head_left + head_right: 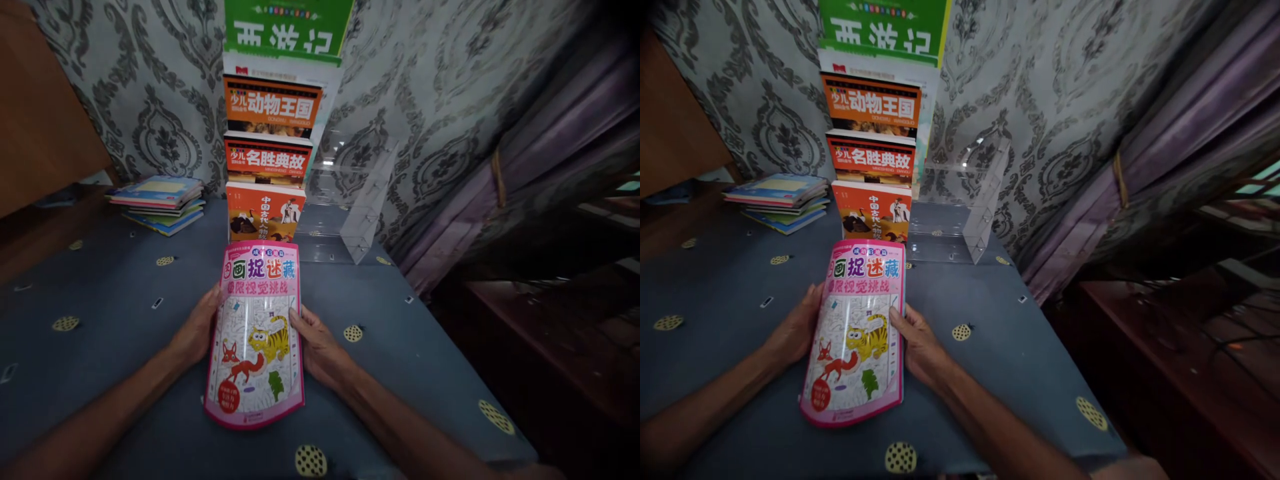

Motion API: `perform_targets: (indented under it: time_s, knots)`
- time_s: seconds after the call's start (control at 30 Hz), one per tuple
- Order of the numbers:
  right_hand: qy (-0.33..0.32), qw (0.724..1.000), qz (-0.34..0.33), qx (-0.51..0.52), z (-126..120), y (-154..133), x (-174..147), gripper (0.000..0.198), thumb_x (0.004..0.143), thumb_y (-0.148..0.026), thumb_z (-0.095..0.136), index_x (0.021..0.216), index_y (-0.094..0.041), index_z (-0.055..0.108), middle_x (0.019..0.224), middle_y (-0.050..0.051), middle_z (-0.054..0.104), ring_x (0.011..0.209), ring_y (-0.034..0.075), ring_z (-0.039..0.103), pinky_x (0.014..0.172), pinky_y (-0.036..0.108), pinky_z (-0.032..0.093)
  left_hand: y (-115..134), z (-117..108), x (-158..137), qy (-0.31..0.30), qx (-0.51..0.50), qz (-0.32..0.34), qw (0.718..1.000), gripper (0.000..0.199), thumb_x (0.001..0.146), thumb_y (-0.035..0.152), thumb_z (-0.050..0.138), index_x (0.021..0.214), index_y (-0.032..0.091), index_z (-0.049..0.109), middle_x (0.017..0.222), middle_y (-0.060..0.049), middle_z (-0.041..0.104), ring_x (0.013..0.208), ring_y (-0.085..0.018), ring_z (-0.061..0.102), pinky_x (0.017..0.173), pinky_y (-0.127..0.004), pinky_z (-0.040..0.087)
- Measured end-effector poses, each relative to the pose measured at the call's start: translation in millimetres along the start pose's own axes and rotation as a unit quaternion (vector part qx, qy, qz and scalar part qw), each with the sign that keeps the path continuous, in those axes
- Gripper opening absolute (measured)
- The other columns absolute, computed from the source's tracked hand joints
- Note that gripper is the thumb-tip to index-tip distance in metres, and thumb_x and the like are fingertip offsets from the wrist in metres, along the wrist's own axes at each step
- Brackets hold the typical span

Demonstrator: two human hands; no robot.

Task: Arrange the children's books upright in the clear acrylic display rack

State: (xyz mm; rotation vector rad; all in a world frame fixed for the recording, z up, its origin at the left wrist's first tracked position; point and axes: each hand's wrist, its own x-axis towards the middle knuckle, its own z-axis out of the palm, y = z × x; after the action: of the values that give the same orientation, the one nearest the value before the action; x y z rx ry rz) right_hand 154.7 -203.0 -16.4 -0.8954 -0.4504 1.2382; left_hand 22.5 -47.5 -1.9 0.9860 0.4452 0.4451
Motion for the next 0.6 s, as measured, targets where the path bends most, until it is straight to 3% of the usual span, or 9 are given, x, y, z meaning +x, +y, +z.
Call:
perform_targets:
  time_s: [0.2,0.33,0.47,0.6]
  knots:
    - [-0.008,1.000,0.004,0.007,3,0,-4,0.059,0.072,-0.057,0.084,0.115,-0.021,0.066,0.117,0.010,0.076,0.110,0.028,0.071,0.099,0.048,0.055,-11,-11,-4,-0.072,0.064,0.008,0.995,0.104,0.056,0.061,0.091,0.144,0.024,0.051,0.135,-0.014,0.067,0.130,-0.039,0.058,0.104,-0.043,0.052]
    - [-0.008,1.000,0.003,0.020,4,-3,-5,0.056,0.071,-0.054,0.086,0.111,-0.020,0.068,0.113,0.011,0.077,0.109,0.028,0.072,0.099,0.048,0.055,-5,-10,-7,-0.084,0.092,-0.003,0.992,0.101,0.058,0.057,0.091,0.144,0.023,0.050,0.141,-0.016,0.063,0.129,-0.040,0.058,0.101,-0.043,0.053]
    - [0.007,1.000,-0.020,0.016,4,-4,-9,0.055,0.072,-0.055,0.085,0.110,-0.018,0.069,0.107,0.011,0.078,0.106,0.029,0.073,0.098,0.050,0.055,0,-2,-12,-0.043,0.087,-0.018,0.995,0.095,0.061,0.050,0.090,0.143,0.024,0.050,0.134,-0.016,0.068,0.122,-0.040,0.064,0.093,-0.044,0.057]
    - [0.013,0.999,-0.051,0.013,1,1,-11,0.056,0.070,-0.054,0.087,0.106,-0.016,0.070,0.097,0.012,0.079,0.100,0.031,0.075,0.095,0.051,0.055,1,5,-14,0.028,0.105,0.013,0.994,0.091,0.056,0.045,0.093,0.138,0.027,0.057,0.124,-0.013,0.074,0.120,-0.042,0.065,0.091,-0.045,0.059]
